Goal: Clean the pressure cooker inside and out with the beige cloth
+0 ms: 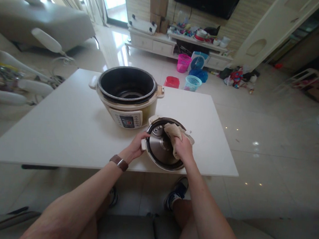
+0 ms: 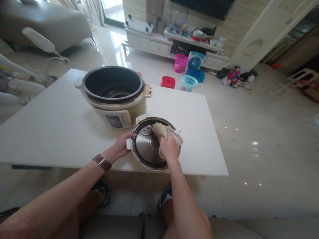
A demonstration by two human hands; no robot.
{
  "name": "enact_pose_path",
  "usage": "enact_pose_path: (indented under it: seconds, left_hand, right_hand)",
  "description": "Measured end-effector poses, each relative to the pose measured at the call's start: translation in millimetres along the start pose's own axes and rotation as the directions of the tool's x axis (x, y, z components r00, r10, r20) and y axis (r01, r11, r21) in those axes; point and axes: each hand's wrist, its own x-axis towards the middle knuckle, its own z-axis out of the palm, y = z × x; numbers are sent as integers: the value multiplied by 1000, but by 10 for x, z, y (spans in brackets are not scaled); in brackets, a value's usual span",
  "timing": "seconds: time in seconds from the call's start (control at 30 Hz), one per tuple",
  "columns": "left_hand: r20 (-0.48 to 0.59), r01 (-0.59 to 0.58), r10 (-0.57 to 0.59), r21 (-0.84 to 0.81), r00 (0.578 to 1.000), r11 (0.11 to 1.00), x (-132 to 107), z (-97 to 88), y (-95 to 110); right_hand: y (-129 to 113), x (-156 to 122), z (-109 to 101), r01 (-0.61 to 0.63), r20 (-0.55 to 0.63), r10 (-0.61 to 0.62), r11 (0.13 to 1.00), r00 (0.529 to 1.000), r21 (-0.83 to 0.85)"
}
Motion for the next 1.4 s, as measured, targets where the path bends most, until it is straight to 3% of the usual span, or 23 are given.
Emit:
enact_pose_path:
  seconds: [0.17,0.3,0.43,0.53,0.63,0.7,0.77,0.87,0.97,1.03,1.13,1.27,1.4]
  left_hand:
    - [-86,22,-22,-3,996,1000,37,-18,-20]
    - [-71,53,-54,-10,996,999,101,39,27]
    - [-31,16,-16,12,999,1000,105,79,25]
    - [-16,-4,5,29,1000,1000,106,81,-9]
    - [-16,-16,16,40,1000,999,130,67,-32]
    - [-26,-16,17,35,1000,999,151,54,-32]
    - [-32,0,1,23,999,1000,170,41,-25]
    - [-37,13,-12,15,999,1000,183,28,-18]
    - [-22,-32,33,30,999,999,172,36,-26]
    - [9,-58,58,48,998,997,156,53,-35]
    - [40,-67,64,69,997,995,135,80,-42]
    - [48,-68,65,82,997,994,144,90,-39]
    - [47,-53,50,76,998,996,178,72,-37]
  right_hand:
    - [-57,-14,31,-3,-98,10,997,995,76]
    - [-118,4,105,32,-151,-9,988,988,153]
    - [-164,4,246,136,30,-141,982,990,131]
    - [-172,-20,339,219,164,-215,976,963,-8]
    - [-158,-36,364,266,201,-244,960,949,-90]
    - [-147,-23,344,261,201,-251,965,947,-24]
    - [-135,15,308,206,143,-222,971,964,120]
    - [-99,101,241,77,-71,-54,927,996,366]
    - [-28,175,161,37,-262,134,829,956,557]
    - [20,190,106,62,-321,178,786,930,615]
    - [51,158,44,105,-325,90,837,942,536]
    - [13,91,61,181,-201,-118,925,972,333]
    - [-26,65,140,189,-83,-175,959,981,210]
